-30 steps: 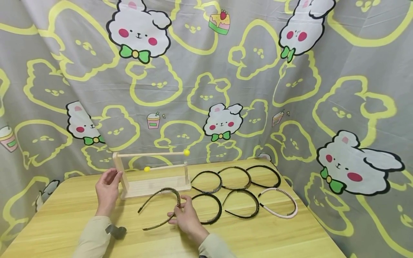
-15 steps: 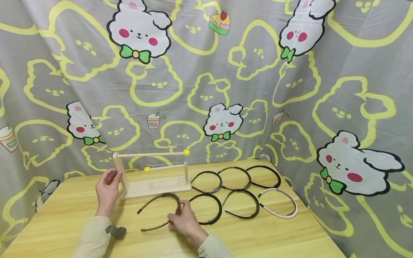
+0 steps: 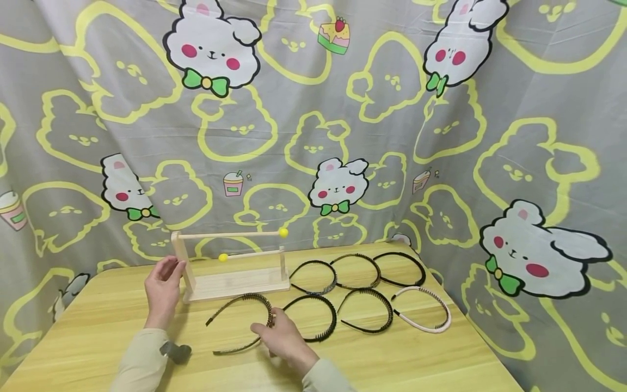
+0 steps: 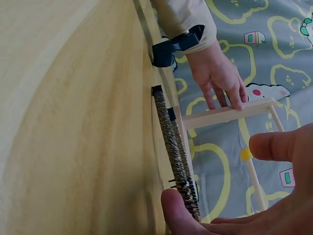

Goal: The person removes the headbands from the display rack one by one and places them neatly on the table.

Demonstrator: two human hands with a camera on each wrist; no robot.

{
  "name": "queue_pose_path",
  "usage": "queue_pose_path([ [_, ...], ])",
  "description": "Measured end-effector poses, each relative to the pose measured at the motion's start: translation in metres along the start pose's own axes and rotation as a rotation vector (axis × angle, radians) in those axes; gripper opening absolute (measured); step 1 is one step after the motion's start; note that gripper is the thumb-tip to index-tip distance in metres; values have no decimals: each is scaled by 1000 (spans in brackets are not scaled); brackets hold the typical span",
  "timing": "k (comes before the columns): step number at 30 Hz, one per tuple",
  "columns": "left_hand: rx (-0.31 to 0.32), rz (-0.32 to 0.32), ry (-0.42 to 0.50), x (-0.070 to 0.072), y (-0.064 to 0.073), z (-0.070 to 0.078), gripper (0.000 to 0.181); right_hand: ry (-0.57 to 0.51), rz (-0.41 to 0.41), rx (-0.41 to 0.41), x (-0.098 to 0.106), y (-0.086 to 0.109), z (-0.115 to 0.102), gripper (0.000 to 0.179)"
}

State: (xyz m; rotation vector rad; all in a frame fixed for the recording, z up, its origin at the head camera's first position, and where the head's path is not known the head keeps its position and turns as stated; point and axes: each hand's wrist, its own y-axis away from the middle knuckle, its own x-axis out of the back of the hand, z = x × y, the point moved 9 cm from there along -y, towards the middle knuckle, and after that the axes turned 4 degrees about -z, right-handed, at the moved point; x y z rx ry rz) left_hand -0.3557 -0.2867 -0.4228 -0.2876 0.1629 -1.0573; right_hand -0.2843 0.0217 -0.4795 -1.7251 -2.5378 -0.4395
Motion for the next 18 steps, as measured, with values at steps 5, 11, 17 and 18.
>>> queue_pose_path([
  [5,-9,12,17,2,-8,-17,33,-2,-2,8,2,1,-3,81],
  [11,-11,29,14,2,-11,-26,35,-8,-18,20,3,0,-4,75],
  [17,-29,10,27,2,-5,-10,35,27,-44,39,7,5,-8,75],
  [18,-44,4,22,2,-5,-8,36,47,-45,43,10,8,-9,77],
])
